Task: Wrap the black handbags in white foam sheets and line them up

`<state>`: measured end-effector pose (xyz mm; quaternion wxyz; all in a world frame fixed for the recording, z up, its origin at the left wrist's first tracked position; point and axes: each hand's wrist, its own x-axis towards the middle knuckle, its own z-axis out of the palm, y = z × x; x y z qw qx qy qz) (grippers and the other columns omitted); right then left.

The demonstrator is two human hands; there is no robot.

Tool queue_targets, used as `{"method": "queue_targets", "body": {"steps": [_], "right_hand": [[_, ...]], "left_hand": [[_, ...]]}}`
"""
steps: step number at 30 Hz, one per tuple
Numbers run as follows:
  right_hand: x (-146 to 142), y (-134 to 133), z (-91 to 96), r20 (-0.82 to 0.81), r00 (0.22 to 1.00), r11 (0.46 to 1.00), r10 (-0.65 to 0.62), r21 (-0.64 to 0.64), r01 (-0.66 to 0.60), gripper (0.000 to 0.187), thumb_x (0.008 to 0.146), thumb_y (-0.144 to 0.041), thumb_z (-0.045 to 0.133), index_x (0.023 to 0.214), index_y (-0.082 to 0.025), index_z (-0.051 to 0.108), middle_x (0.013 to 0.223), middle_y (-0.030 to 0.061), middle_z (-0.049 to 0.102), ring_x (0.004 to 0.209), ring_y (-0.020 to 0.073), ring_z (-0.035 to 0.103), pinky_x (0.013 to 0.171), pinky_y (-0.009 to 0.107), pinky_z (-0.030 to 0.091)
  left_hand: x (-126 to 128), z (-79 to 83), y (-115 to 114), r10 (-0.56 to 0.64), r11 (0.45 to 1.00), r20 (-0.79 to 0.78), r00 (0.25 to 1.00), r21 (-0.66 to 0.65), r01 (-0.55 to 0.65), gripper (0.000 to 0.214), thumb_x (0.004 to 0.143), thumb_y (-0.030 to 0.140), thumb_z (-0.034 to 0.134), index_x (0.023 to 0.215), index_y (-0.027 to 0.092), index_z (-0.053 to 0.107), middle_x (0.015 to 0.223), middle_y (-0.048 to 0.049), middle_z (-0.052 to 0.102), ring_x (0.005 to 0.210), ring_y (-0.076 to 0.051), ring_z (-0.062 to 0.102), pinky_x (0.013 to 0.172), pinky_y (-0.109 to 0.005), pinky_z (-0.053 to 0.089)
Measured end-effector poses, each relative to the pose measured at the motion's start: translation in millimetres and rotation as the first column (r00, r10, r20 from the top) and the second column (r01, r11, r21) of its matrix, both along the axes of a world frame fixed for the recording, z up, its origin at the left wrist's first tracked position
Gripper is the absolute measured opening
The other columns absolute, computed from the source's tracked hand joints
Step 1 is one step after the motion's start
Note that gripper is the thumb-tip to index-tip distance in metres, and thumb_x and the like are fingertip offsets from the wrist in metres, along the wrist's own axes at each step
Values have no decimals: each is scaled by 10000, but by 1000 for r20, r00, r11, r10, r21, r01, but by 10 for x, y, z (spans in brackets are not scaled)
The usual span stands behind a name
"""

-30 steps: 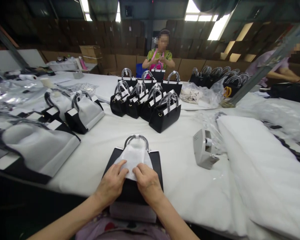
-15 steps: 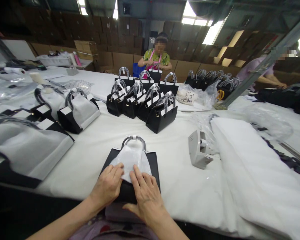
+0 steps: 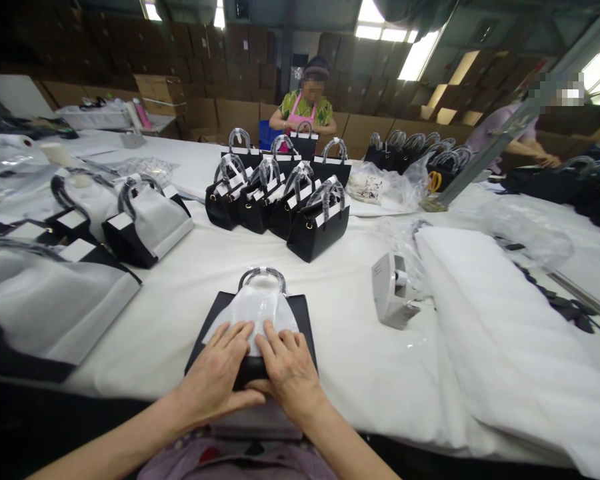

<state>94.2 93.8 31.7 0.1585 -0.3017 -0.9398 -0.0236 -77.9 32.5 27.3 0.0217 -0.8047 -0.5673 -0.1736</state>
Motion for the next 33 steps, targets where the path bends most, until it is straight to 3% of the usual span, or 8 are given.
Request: {"method": "queue_targets", "body": {"steps": [3, 10, 15, 19, 23, 27, 30, 33], "right_hand": [[12, -32, -23, -43, 999, 1000, 9, -5, -10, 734, 645, -561, 750, 1218, -141, 568, 1327, 171, 538, 939, 275, 526, 796, 424, 409], [95, -123, -126, -149, 988, 998, 45, 40, -40, 645, 738, -554, 670, 1228, -148, 571, 1302, 131, 573, 1009, 275, 522, 864, 427, 405], [130, -95, -203, -161, 981, 991, 107, 103, -91, 630, 790, -590, 585, 1213, -123, 579, 1295, 135, 577, 1005, 266, 525, 849, 414, 401], [94, -1, -196, -129, 987, 993, 96, 77, -87, 629, 792, -602, 562, 1204, -127, 580, 1292, 139, 577, 989, 263, 526, 818, 411, 399], [-59, 267, -146, -85, 996, 998, 41, 50, -37, 599, 825, -560, 558, 1231, -119, 555, 1302, 143, 569, 991, 275, 523, 804, 425, 390], [-254, 513, -131, -69, 998, 1000, 3, 25, -2, 571, 829, -515, 593, 1241, -122, 546, 1337, 141, 538, 1044, 301, 510, 840, 451, 391], [-208, 439, -124, -110, 994, 1000, -22, 9, 23, 586, 801, -444, 665, 1271, -124, 521, 1369, 142, 506, 1133, 301, 483, 916, 456, 390], [135, 87, -223, -153, 988, 999, -31, 7, 32, 545, 834, -342, 645, 1319, -151, 486, 1398, 148, 471, 1214, 286, 446, 974, 458, 382]], "left_hand": [[92, -96, -66, 52, 998, -91, 994, 45, -49, 1011, 540, 677, 741, 1313, 113, 415, 1389, -176, 469, 1266, -355, 428, 1047, -543, 353], [259, -379, -173, 244, 943, -151, 958, 269, -198, 603, 725, 302, 707, 1252, 95, 500, 1323, -157, 533, 1195, -306, 502, 1015, -474, 420], [313, -508, -228, 284, 922, -130, 950, 308, -234, 490, 742, 227, 656, 1208, 128, 540, 1235, -126, 577, 1120, -302, 536, 977, -484, 450], [263, -391, -131, 272, 942, -152, 950, 245, -231, 546, 709, 269, 721, 1199, 108, 542, 1221, -140, 583, 1104, -309, 526, 981, -487, 427], [84, -156, 188, 178, 981, -222, 959, 112, -156, 628, 759, 372, 698, 1289, 123, 471, 1393, -157, 464, 1112, -308, 507, 912, -457, 437], [-39, -55, 445, 172, 985, -217, 961, 23, -171, 700, 747, 477, 682, 1307, 127, 450, 1454, -194, 373, 1128, -335, 489, 877, -455, 422], [-26, -57, 427, 189, 982, -232, 954, 23, -189, 686, 752, 496, 670, 1288, 121, 464, 1459, -192, 367, 1119, -333, 487, 874, -451, 409], [5, -93, 330, 192, 981, -221, 956, 39, -188, 651, 757, 469, 679, 1280, 141, 471, 1461, -164, 376, 1152, -329, 464, 899, -449, 390]]}}
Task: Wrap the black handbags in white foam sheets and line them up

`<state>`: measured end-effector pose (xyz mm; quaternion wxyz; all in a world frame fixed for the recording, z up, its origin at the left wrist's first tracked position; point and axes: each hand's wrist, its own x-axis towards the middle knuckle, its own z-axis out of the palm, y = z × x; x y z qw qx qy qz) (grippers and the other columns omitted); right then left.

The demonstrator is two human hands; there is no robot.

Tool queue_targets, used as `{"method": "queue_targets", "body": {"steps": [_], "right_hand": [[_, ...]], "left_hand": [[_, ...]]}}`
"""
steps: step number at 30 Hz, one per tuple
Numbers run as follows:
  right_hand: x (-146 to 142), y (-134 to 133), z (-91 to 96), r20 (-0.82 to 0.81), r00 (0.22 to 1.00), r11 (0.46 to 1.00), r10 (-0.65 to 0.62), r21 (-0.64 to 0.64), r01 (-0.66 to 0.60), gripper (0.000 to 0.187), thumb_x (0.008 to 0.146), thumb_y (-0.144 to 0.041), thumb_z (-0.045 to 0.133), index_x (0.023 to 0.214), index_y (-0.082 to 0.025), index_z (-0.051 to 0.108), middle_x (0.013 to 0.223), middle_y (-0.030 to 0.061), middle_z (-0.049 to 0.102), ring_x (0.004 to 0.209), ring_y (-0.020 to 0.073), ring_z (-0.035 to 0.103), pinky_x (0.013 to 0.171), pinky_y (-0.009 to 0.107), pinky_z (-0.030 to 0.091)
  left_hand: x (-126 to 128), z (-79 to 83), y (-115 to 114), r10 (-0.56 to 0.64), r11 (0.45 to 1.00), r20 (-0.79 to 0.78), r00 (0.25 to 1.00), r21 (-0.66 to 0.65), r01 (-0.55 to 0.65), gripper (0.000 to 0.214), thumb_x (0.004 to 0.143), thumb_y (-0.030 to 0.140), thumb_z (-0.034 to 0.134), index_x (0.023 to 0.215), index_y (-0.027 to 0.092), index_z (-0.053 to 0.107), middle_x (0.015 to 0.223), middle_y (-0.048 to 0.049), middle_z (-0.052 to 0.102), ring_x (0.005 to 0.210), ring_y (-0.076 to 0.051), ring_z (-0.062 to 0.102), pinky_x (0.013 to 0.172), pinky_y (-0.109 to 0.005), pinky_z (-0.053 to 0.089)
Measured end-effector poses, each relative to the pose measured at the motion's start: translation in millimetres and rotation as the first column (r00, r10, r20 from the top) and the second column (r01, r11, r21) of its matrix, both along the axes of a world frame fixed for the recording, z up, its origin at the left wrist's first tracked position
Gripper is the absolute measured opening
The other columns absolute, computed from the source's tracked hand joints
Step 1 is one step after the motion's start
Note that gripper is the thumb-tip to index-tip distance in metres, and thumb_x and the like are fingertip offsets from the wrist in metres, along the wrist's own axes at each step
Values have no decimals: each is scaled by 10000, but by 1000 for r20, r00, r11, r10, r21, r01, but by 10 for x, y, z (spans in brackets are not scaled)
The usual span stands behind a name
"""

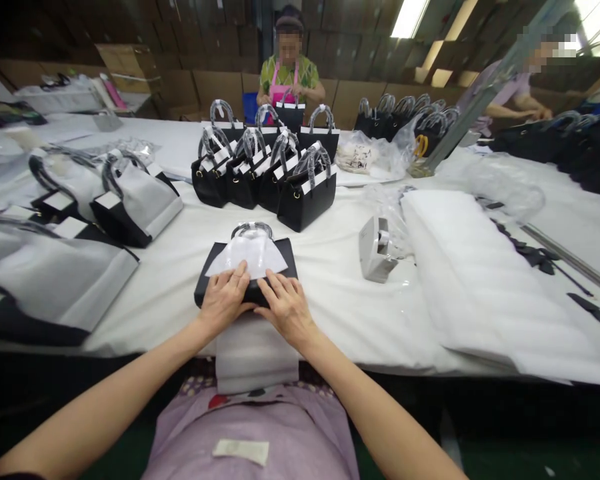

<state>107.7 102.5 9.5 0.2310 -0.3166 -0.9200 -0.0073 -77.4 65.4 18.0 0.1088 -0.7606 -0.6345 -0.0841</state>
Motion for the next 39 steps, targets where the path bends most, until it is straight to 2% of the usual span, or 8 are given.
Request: {"method": "queue_targets", "body": {"steps": [6, 10, 16, 20, 23, 27, 31, 39], "right_hand": [[910, -865, -563, 240, 968, 997, 71, -21, -68, 536, 851, -107, 514, 1367, -237, 443, 1421, 153, 439, 1278, 275, 429, 984, 502, 396], [875, -944, -745, 215, 971, 991, 100, 65, -116, 441, 901, -125, 456, 1320, -259, 490, 1369, 134, 505, 1271, 280, 447, 996, 570, 377], [414, -691, -343, -77, 945, 948, 319, 24, -318, 353, 931, -131, 378, 1256, -138, 517, 1171, 145, 644, 1132, 214, 575, 969, 469, 456], [272, -475, 1, -284, 929, 966, 239, -24, -256, 224, 932, -203, 462, 1104, -155, 597, 925, 91, 705, 877, 178, 658, 763, 312, 533], [184, -243, 266, -264, 952, 987, 155, -8, -163, 150, 930, -254, 510, 956, -176, 636, 825, 67, 694, 768, 166, 647, 706, 298, 511], [45, 41, 519, -175, 951, 965, 254, 112, -237, 119, 905, -280, 563, 898, -190, 641, 1093, 87, 676, 1036, 212, 606, 894, 391, 479], [-72, 219, 440, -232, 955, 982, 187, 49, -180, 151, 917, -291, 534, 888, -190, 642, 1202, 100, 630, 1125, 225, 568, 937, 413, 484], [-115, 287, 119, -324, 927, 971, -191, -202, 129, 281, 970, -311, 399, 831, -179, 606, 984, 90, 663, 939, 196, 635, 871, 359, 514]], "left_hand": [[11, -23, -45, -3, 1000, 23, 1000, 27, 2, 655, 731, 456, 716, 1261, 153, 478, 1458, -137, 391, 1164, -316, 456, 917, -438, 380], [28, -34, -56, 10, 999, 28, 1000, 49, -12, 643, 724, 443, 727, 1248, 154, 489, 1447, -131, 409, 1150, -304, 470, 902, -430, 393], [49, -42, -108, -2, 998, 57, 998, 63, -1, 616, 712, 422, 744, 1237, 205, 504, 1423, -127, 438, 1128, -297, 491, 881, -435, 409], [22, 18, -98, -29, 997, 41, 999, 69, 26, 597, 693, 465, 743, 1193, 220, 527, 1402, -130, 447, 1055, -299, 522, 839, -442, 425], [-56, 44, -77, -79, 994, 28, 996, 79, 77, 494, 732, 478, 694, 1143, 247, 545, 1416, -123, 428, 1038, -304, 525, 836, -455, 428], [-211, 10, -35, -136, 988, -14, 991, 72, 137, 249, 865, 291, 535, 1111, 313, 567, 1430, -96, 415, 1067, -285, 519, 860, -460, 424], [-346, -12, 27, -203, 979, 78, 976, 22, 202, 294, 892, 245, 479, 1149, 346, 580, 1355, -94, 488, 1164, -325, 468, 948, -579, 348], [-601, 312, 52, -337, 902, 437, 834, -102, 418, 333, 960, 280, 308, 1097, 267, 611, 1229, -27, 609, 1129, -174, 533, 973, -340, 410]]}}
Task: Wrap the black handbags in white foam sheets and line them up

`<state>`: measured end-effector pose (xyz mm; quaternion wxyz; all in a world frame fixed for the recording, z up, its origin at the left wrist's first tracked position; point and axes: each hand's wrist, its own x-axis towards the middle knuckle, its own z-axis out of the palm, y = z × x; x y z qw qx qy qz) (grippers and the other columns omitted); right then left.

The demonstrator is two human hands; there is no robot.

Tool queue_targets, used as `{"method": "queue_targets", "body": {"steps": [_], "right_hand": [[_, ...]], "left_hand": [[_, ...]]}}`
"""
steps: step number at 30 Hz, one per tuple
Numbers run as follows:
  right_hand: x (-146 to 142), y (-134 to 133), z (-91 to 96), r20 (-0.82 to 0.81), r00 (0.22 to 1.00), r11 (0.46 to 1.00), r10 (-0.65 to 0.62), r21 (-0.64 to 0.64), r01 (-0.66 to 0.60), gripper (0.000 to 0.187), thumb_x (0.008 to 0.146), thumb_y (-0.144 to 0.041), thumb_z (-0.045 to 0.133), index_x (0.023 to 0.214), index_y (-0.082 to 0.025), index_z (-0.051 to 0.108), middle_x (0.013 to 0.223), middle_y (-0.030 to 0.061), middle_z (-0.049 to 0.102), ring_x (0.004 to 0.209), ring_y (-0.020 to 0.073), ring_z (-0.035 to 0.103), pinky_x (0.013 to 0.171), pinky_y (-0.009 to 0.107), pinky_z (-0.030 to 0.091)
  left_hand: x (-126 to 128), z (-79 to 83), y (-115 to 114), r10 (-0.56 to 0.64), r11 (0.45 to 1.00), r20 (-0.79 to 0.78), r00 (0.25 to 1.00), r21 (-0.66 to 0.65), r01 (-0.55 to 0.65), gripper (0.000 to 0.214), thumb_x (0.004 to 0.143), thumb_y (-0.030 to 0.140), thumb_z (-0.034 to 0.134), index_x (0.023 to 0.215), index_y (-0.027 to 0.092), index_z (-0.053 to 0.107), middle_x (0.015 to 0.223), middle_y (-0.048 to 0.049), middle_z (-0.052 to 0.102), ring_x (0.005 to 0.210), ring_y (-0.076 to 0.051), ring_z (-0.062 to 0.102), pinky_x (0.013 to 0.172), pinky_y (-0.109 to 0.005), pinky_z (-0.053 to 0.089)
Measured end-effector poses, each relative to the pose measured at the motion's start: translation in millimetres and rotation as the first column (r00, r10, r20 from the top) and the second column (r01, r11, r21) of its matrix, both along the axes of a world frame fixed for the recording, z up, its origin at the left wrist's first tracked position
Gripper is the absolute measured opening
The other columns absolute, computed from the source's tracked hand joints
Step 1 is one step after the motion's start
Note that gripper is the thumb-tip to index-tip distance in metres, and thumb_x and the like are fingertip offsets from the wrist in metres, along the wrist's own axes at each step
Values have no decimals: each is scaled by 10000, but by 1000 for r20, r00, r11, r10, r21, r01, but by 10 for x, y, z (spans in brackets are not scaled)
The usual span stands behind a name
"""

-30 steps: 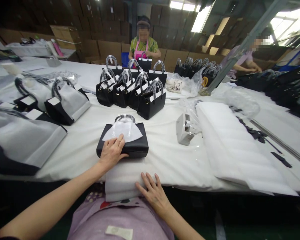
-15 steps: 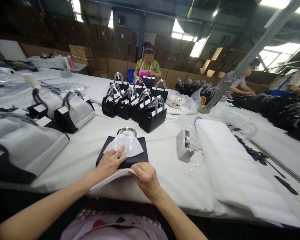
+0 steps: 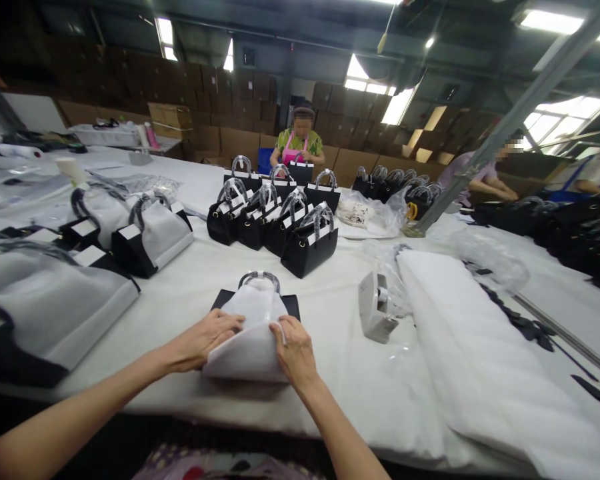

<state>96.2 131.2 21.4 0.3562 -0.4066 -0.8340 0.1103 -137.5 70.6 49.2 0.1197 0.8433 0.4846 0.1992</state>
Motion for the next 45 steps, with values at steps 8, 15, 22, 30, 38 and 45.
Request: {"method": "queue_targets", "body": {"steps": [8, 15, 22, 30, 38, 45], "right_hand": [[-43, -5, -7, 49, 995, 996, -87, -24, 89, 304, 978, -310, 376, 779, -189, 570, 882, 52, 644, 828, 160, 618, 800, 285, 456], [-79, 41, 15, 199, 965, 981, -172, -51, 186, 322, 976, -340, 374, 765, -188, 565, 871, 34, 610, 701, 134, 584, 669, 258, 421], [-58, 39, -18, 159, 978, 986, -138, -67, 151, 324, 979, -332, 359, 796, -184, 582, 958, 58, 612, 751, 145, 588, 708, 276, 459], [66, 159, 286, 260, 954, 966, 151, 164, -198, 232, 937, -303, 478, 791, -188, 616, 1407, 78, 463, 1351, 295, 328, 1091, 516, 279], [79, 261, 187, 133, 952, 958, 276, -114, -262, 249, 981, -305, 377, 1026, -196, 597, 1001, 58, 694, 980, 166, 633, 873, 304, 490], [6, 151, 107, 189, 981, 989, 32, -150, -4, 252, 974, -309, 403, 799, -200, 548, 777, 13, 616, 727, 144, 596, 684, 252, 460]], "left_hand": [[-218, -81, 22, 41, 969, 190, 981, -247, 7, 575, 752, 663, 559, 1099, 205, 569, 1355, -112, 472, 1249, -313, 413, 1021, -437, 389], [31, -264, -20, 277, 961, 100, 956, -14, -277, 230, 901, 392, 462, 840, 201, 576, 1282, -88, 445, 1132, -274, 428, 974, -477, 400], [71, -293, -58, 276, 959, 116, 954, 37, -282, 186, 931, 336, 422, 877, 210, 548, 1169, -81, 508, 1098, -245, 448, 938, -433, 431], [69, -248, -31, 217, 976, 201, 955, -22, -217, 150, 951, 317, 396, 951, 229, 518, 1105, -40, 579, 1030, -210, 493, 895, -376, 445], [33, -261, 21, 219, 975, 189, 957, -67, -210, 208, 954, 363, 360, 905, 223, 506, 1106, -62, 527, 1013, -220, 489, 899, -404, 426], [19, -212, 191, 281, 953, 181, 943, -173, -250, 252, 948, 356, 341, 805, 214, 492, 933, -45, 548, 879, -186, 544, 812, -342, 436]]}}
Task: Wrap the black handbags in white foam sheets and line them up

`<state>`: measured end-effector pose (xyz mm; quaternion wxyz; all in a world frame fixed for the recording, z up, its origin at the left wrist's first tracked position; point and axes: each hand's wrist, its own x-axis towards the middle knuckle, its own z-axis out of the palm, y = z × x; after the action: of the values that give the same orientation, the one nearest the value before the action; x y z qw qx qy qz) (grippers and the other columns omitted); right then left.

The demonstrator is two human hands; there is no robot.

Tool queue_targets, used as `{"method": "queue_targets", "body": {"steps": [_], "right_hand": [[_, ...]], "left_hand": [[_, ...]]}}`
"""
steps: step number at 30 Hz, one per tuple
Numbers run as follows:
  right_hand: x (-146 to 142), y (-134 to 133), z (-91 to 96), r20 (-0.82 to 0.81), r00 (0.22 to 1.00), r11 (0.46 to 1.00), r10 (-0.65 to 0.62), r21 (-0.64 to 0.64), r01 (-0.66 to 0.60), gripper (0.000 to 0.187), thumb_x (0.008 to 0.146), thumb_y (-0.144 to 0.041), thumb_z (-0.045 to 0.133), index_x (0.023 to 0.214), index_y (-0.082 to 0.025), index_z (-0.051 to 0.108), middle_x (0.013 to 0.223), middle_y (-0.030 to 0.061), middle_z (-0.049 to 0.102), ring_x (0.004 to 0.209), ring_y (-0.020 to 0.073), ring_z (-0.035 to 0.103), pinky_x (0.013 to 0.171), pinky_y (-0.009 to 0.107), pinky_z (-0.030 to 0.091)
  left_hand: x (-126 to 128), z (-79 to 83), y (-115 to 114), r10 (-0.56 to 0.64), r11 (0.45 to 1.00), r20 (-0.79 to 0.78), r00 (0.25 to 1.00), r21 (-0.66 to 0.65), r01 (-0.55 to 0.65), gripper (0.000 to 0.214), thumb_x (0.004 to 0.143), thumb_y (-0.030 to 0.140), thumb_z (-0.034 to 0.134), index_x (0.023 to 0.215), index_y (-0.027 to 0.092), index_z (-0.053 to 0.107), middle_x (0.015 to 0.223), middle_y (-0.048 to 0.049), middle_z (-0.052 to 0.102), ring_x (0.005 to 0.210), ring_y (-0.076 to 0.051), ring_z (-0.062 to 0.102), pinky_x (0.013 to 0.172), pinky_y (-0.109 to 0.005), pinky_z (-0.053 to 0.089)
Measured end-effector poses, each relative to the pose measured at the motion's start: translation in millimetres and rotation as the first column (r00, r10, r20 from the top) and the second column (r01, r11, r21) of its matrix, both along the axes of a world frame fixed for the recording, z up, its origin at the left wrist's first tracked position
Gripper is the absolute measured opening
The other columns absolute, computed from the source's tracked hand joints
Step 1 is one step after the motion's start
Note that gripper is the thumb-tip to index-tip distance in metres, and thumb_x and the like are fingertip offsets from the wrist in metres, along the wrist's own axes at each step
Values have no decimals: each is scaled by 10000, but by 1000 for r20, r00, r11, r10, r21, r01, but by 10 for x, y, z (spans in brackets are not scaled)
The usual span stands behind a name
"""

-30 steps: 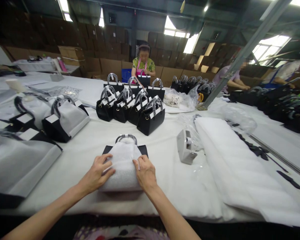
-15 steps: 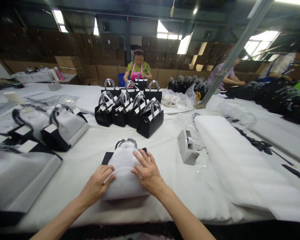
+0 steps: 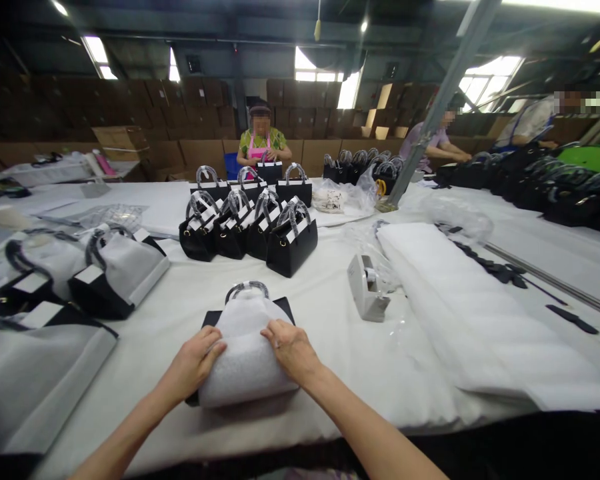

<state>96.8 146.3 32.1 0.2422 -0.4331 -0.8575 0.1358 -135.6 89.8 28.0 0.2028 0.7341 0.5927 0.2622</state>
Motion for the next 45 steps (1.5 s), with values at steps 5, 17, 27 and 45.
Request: {"method": "queue_targets", "body": {"steps": [5, 17, 27, 45], "right_hand": [[-10, 37, 21, 72, 995, 996, -74, 56, 70, 232, 945, -307, 463, 782, -197, 585, 961, 50, 596, 856, 163, 579, 733, 273, 474], [14, 126, 72, 183, 980, 996, -84, 6, 84, 290, 949, -319, 437, 817, -163, 641, 961, 80, 590, 788, 162, 591, 726, 283, 471], [27, 186, 121, 133, 986, 991, -102, -77, 113, 304, 921, -333, 493, 752, -161, 677, 916, 78, 618, 788, 165, 614, 750, 289, 467], [1, 86, 301, 126, 986, 944, -107, 323, 61, 213, 897, -338, 557, 745, -192, 587, 768, 44, 586, 731, 170, 533, 633, 287, 376]], "left_hand": [[-6, 35, 120, -3, 997, -157, 988, -77, -9, 289, 926, 353, 370, 704, 206, 483, 839, -35, 549, 783, -175, 562, 714, -307, 419], [12, 23, 97, -42, 999, -128, 991, 24, 46, 282, 935, 387, 370, 751, 210, 490, 982, -54, 539, 844, -177, 584, 759, -324, 457], [-40, -5, 155, 65, 997, -107, 992, -29, -68, 253, 873, 408, 477, 733, 204, 532, 869, -38, 600, 803, -186, 581, 731, -318, 437], [-22, 64, 370, 154, 955, -226, 962, -217, -204, 263, 730, 407, 591, 611, 184, 516, 741, -29, 583, 693, -167, 548, 607, -270, 331]]}}
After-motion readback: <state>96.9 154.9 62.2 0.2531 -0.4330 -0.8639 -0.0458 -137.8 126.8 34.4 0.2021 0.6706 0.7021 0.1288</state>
